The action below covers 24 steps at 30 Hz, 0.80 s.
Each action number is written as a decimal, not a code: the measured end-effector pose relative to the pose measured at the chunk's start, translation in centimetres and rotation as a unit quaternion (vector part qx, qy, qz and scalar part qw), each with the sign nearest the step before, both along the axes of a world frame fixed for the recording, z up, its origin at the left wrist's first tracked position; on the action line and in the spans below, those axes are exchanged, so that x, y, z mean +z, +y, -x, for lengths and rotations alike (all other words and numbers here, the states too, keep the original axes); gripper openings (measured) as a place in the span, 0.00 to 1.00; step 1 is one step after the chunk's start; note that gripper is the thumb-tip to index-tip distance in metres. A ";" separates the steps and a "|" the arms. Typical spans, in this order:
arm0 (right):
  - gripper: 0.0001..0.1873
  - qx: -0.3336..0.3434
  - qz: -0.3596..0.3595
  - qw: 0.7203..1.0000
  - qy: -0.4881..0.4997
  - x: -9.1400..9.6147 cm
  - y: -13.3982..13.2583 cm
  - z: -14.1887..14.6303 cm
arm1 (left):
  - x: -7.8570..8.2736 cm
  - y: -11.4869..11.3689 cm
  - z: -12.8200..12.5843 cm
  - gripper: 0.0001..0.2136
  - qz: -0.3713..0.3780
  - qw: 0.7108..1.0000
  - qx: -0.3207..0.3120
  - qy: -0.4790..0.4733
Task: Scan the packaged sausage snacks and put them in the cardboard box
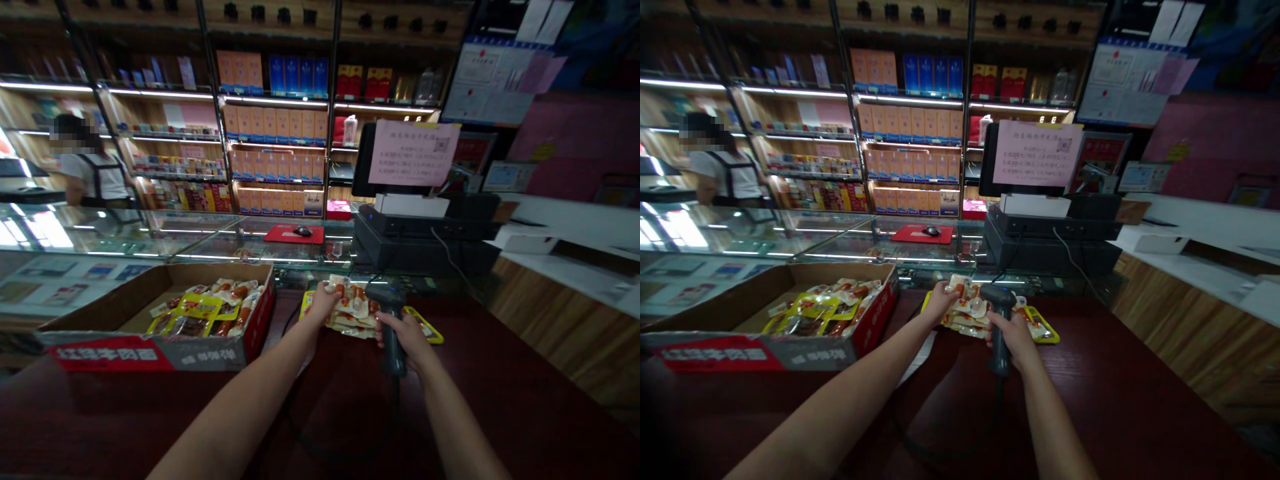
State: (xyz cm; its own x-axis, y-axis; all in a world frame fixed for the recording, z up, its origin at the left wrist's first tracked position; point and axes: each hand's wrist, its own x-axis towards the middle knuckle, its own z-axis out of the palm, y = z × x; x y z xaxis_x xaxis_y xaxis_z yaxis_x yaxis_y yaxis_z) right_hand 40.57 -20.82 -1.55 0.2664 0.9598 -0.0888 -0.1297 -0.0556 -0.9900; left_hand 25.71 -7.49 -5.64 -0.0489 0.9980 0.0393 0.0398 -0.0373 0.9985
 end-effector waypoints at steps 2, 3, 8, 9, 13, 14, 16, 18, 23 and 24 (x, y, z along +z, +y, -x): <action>0.09 -0.004 -0.001 1.000 0.006 0.0 -0.2 -0.5 | -0.1 0.1 -0.7 0.16 -0.041 0.995 0.007 0.093; 0.10 -0.007 -0.003 1.000 0.008 0.0 -0.4 -0.7 | -0.1 0.1 -0.9 0.12 -0.059 0.990 0.006 0.131; 0.11 -0.006 -0.001 1.000 0.005 0.1 -1.0 -0.6 | 0.2 -0.5 -0.9 0.05 -0.134 0.966 0.020 0.220; 0.11 -0.004 -0.003 1.000 0.005 0.2 -1.0 -0.5 | 0.3 -0.6 -0.8 0.05 -0.144 0.961 0.024 0.233; 0.10 0.003 -0.013 1.000 0.012 0.3 -1.0 0.4 | 1.1 -1.6 0.2 0.05 -0.155 0.955 0.024 0.252; 0.10 0.007 -0.012 1.000 0.012 0.3 -0.9 0.7 | 1.4 -1.8 0.6 0.06 -0.159 0.956 0.026 0.245; 0.10 0.020 -0.006 1.000 0.012 0.1 -0.7 1.5 | 2.1 -2.3 1.6 0.08 -0.175 0.956 0.033 0.233; 0.11 0.038 -0.001 0.999 0.012 -0.1 -0.5 2.5 | 3.1 -2.7 3.4 0.10 -0.199 0.949 0.045 0.239; 0.12 0.096 0.011 0.995 0.011 -0.3 0.0 5.7 | 6.4 -2.6 11.3 0.09 -0.229 0.904 0.080 0.352; 0.12 0.108 0.011 0.994 0.013 -0.3 0.1 6.3 | 7.1 -2.2 13.4 0.10 -0.209 0.892 0.079 0.393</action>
